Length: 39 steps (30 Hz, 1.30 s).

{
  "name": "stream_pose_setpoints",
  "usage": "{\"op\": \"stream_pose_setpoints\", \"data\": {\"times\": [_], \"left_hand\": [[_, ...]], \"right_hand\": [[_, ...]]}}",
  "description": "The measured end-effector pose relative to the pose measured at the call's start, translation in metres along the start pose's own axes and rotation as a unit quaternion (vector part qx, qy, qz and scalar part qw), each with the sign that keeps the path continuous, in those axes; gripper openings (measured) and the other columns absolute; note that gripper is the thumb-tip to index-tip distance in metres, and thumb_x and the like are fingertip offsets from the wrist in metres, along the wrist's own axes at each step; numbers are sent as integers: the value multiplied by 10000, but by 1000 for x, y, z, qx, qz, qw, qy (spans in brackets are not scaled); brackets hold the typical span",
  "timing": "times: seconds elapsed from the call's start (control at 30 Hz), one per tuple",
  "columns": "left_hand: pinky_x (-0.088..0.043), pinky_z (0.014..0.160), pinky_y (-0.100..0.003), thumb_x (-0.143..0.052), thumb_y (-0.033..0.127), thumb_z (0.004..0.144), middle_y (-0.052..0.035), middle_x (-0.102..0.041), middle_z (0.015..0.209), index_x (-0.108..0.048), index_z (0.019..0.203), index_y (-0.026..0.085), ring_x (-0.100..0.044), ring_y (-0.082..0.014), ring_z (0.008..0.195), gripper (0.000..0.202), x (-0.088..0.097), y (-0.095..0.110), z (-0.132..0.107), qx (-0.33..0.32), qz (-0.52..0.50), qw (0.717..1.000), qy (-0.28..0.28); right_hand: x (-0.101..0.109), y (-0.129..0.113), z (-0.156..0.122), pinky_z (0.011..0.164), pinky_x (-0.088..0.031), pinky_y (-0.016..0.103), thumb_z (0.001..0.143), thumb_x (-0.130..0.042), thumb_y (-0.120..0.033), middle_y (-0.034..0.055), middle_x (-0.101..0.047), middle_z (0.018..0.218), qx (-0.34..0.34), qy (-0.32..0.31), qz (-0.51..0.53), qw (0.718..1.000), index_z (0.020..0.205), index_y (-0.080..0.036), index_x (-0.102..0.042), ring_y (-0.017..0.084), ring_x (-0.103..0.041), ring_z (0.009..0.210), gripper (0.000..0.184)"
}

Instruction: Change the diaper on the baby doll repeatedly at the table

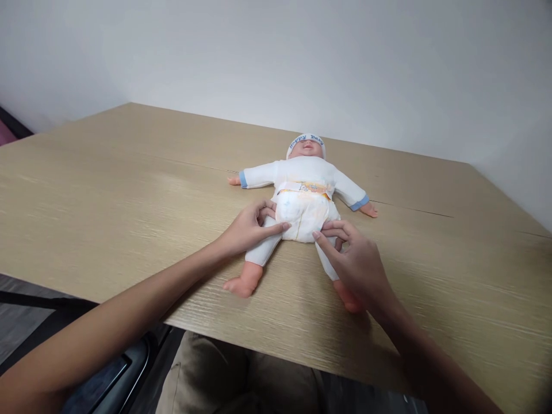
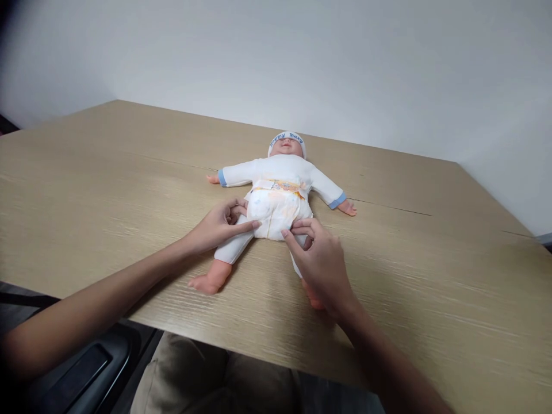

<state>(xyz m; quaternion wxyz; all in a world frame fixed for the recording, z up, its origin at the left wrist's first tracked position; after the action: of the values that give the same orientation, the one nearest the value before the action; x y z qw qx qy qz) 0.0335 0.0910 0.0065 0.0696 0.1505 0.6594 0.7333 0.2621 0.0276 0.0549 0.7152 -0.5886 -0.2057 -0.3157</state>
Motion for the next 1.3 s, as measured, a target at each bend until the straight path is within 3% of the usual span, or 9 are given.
{"op": "stream_pose_setpoints", "data": {"times": [0.17, 0.3, 0.43, 0.6, 0.77, 0.93, 1.13, 1.3], "left_hand": [[-405, 668, -326, -865, 579, 905, -41, -731, 893, -768, 976, 186, -598, -183, 752, 411, -6, 5, 6, 9, 72, 996, -51], [-476, 705, -335, -860, 592, 902, -87, -792, 997, -815, 1097, 172, -670, -219, 823, 466, -11, 0, 7, 32, 31, 996, -72], [-561, 852, -368, -864, 588, 908, -110, -810, 1149, -808, 1170, 185, -728, -258, 998, 484, -13, -1, 5, 24, -15, 997, -71], [-565, 810, -380, -865, 624, 892, -97, -792, 1026, -797, 1159, 183, -717, -270, 947, 520, -9, -2, 3, 32, -6, 998, -57], [-552, 812, -382, -854, 590, 910, -93, -783, 1032, -788, 1118, 191, -696, -257, 932, 455, -9, -1, 3, 20, 4, 999, -44], [-503, 822, -348, -847, 533, 926, -63, -763, 1023, -756, 1046, 185, -663, -214, 911, 379, -11, 3, 2, 10, 3, 1000, -25], [-478, 779, -328, -865, 549, 910, -51, -755, 978, -754, 1011, 188, -637, -198, 866, 392, -10, 3, 1, 14, -5, 1000, -19], [-514, 794, -337, -869, 551, 918, -85, -786, 1077, -782, 1100, 188, -678, -221, 938, 415, -9, -3, 1, 34, -31, 998, -32]], "right_hand": [[-6, -10, -1, 742, -473, 378, 990, -719, -566, 46, -796, 834, 44, -1, -52, 998, 1014, -244, -825, 238, -669, 711, 340], [-9, -13, -2, 741, -469, 381, 988, -715, -553, 52, -762, 808, 45, -11, -58, 997, 1021, -240, -845, 253, -658, 751, 340], [-7, -5, -1, 745, -494, 377, 974, -740, -549, 73, -840, 961, 4, -28, -9, 1000, 1067, -229, -817, 238, -688, 765, 342], [-1, 5, 0, 830, -521, 387, 973, -752, -558, 74, -879, 1081, -35, -26, 31, 999, 1101, -237, -793, 261, -768, 916, 348], [-6, -7, 0, 745, -485, 381, 1002, -701, -563, 56, -832, 910, 20, -40, -30, 999, 1045, -239, -829, 234, -679, 737, 350], [-15, -18, -1, 746, -445, 372, 1003, -686, -519, 57, -742, 847, 71, -32, -69, 995, 919, -235, -767, 247, -633, 784, 307], [-19, -13, 0, 716, -426, 355, 998, -681, -524, 33, -689, 829, 56, -44, -31, 997, 919, -242, -726, 226, -584, 753, 296], [-16, -5, 0, 676, -409, 345, 987, -693, -532, 6, -632, 750, 24, -40, 6, 999, 930, -238, -744, 205, -540, 694, 303]]}}
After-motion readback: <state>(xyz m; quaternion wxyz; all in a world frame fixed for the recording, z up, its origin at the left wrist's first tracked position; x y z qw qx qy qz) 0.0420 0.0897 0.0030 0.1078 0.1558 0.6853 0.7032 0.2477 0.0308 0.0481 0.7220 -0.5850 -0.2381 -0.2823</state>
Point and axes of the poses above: each hand's wrist, its own z-axis towards the middle knuckle, its own x-axis out of the back of the hand, y = z × x, the point moved 10 cm from there along z, towards the middle knuckle
